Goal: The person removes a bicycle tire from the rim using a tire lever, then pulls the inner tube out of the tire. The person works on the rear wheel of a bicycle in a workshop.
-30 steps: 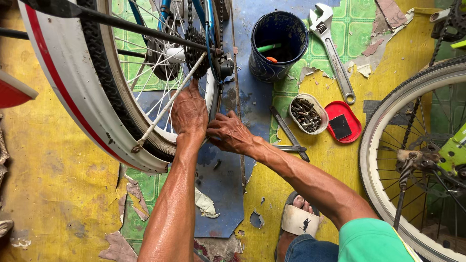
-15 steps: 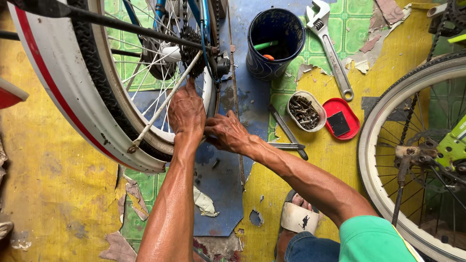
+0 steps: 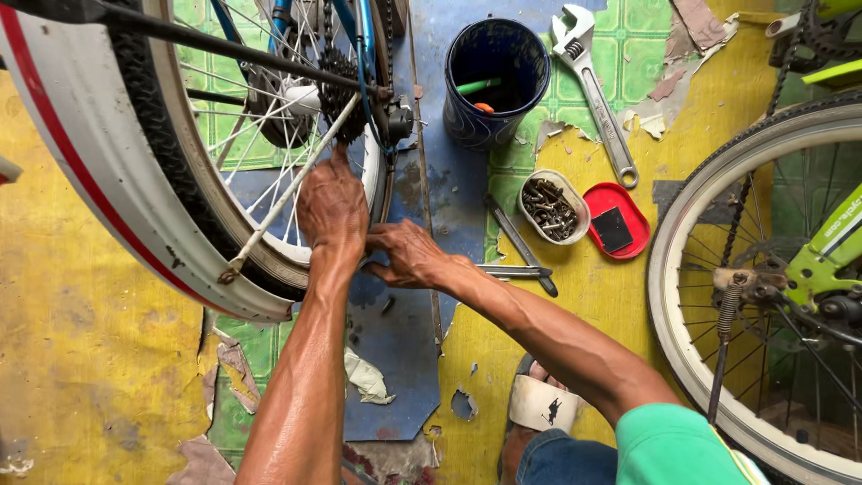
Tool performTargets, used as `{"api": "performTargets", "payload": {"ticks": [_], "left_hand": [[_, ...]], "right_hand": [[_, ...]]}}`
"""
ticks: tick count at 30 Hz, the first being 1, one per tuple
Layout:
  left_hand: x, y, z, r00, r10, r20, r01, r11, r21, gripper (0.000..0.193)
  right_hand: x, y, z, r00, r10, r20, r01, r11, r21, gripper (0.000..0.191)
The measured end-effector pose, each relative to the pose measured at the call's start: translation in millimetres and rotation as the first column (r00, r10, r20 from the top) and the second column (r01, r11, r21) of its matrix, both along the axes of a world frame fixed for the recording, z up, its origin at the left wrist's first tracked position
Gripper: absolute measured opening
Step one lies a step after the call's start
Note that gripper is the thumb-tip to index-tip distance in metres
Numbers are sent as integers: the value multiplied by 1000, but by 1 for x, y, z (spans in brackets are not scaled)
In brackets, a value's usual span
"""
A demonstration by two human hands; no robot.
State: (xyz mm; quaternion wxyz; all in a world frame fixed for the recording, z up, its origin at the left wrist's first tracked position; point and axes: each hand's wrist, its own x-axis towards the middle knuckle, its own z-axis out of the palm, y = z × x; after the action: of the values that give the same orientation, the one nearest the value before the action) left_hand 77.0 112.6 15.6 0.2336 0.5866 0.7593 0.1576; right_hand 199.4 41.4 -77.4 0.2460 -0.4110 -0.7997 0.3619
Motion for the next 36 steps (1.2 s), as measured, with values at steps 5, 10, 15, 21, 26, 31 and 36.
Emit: {"api": "performTargets", "payload": {"ticks": [5, 10, 15, 21, 26, 31, 36], "left_hand": [[-1, -2, -3, 996, 1, -89, 7, 996, 90, 63], [-6, -12, 7, 995, 10, -99, 6, 988, 156, 60], [-11, -22, 15, 998, 6, -63, -4, 1000, 23, 63], [-9, -14, 4, 999, -45, -15, 47, 990, 131, 63], [-12, -14, 7, 994, -50, -101, 52, 998, 23, 64], [-14, -18, 19, 997, -43, -62, 45, 999, 25, 66], [-20, -10, 10, 998, -60, -5, 60, 988, 139, 64]], "right_hand": [[-10, 8, -4, 996, -76, -44, 66, 979, -192, 33], [-16, 2, 8, 994, -4, -111, -21, 976, -217, 34], [-15, -16, 36, 995, 67, 75, -63, 996, -58, 27], [-24, -20, 47, 950, -8, 312, 13, 1000, -12, 27], [-44, -15, 49, 911, -103, 399, 173, 975, -142, 25], [-41, -20, 63, 872, -17, 489, 81, 991, -109, 38], [-17, -2, 54, 981, 81, 179, -114, 977, 181, 36]]}}
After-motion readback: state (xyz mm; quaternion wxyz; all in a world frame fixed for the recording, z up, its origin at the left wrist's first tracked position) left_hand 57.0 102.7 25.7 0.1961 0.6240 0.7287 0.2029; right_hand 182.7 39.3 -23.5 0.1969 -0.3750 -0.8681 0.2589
